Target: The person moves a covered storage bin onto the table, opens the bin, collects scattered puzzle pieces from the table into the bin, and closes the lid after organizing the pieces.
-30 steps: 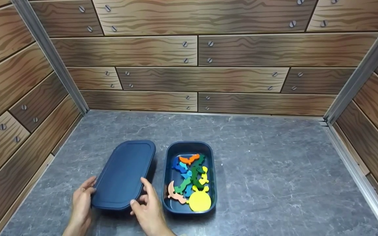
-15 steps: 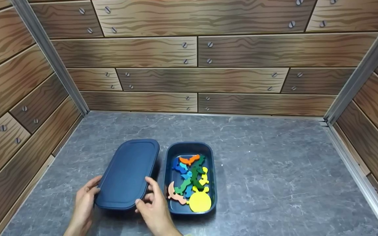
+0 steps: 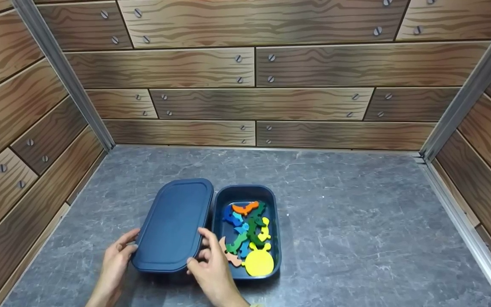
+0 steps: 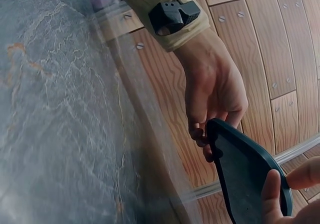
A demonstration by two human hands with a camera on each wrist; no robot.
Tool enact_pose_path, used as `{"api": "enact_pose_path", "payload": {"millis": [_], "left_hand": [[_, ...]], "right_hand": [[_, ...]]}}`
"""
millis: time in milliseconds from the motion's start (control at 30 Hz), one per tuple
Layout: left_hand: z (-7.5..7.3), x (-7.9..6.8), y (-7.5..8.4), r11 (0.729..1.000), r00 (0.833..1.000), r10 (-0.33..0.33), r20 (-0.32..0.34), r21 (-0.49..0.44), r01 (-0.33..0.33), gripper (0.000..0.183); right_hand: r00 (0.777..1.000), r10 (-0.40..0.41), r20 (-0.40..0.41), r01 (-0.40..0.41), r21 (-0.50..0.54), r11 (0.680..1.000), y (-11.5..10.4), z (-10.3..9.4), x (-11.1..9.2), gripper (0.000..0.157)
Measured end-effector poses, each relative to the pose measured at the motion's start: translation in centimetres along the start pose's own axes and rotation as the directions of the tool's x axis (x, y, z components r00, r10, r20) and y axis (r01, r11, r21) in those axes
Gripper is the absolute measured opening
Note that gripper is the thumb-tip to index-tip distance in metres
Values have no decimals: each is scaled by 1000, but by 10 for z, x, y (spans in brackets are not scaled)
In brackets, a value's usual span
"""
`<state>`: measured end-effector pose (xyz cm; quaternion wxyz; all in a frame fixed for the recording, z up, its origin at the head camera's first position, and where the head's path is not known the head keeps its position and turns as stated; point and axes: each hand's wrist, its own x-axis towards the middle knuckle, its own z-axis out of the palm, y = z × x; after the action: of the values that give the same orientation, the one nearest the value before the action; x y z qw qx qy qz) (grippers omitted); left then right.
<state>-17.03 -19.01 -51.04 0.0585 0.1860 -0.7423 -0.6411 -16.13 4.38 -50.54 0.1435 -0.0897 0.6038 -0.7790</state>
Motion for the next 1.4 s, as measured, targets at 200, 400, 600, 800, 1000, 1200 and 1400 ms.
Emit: {"api": "enact_pose_path", "payload": {"millis": [200, 400, 600, 800, 1000, 1200, 1400], "left_hand": [[4, -1, 1, 1000, 999, -19, 43, 0, 19, 49], [9, -2, 2, 1000, 996, 2, 88, -30, 1, 49], [11, -4, 1, 998, 987, 54, 151, -45, -48, 49], [13, -6, 1, 996, 981, 72, 179, -71, -60, 48], [19, -10, 3, 994, 971, 79, 225, -88, -61, 51], [25, -12, 5, 994, 965, 76, 250, -97, -53, 52], [30, -15, 7, 992, 965, 82, 250, -112, -56, 52]], "right_hand": [[1000, -9, -4, 9, -18, 1000, -3, -9, -1, 69], [999, -36, -6, 36, -44, 998, -7, -17, -2, 73], [998, -51, -24, 49, -57, 997, -9, -26, -5, 74], [999, -34, -41, 30, -81, 996, -10, -34, -8, 76], [998, -21, -62, 15, -89, 996, -14, -42, -9, 74], [995, -39, -88, 25, -156, 987, -16, -49, -11, 72], [993, -21, -116, 2, -162, 987, -19, -57, -14, 71]]}}
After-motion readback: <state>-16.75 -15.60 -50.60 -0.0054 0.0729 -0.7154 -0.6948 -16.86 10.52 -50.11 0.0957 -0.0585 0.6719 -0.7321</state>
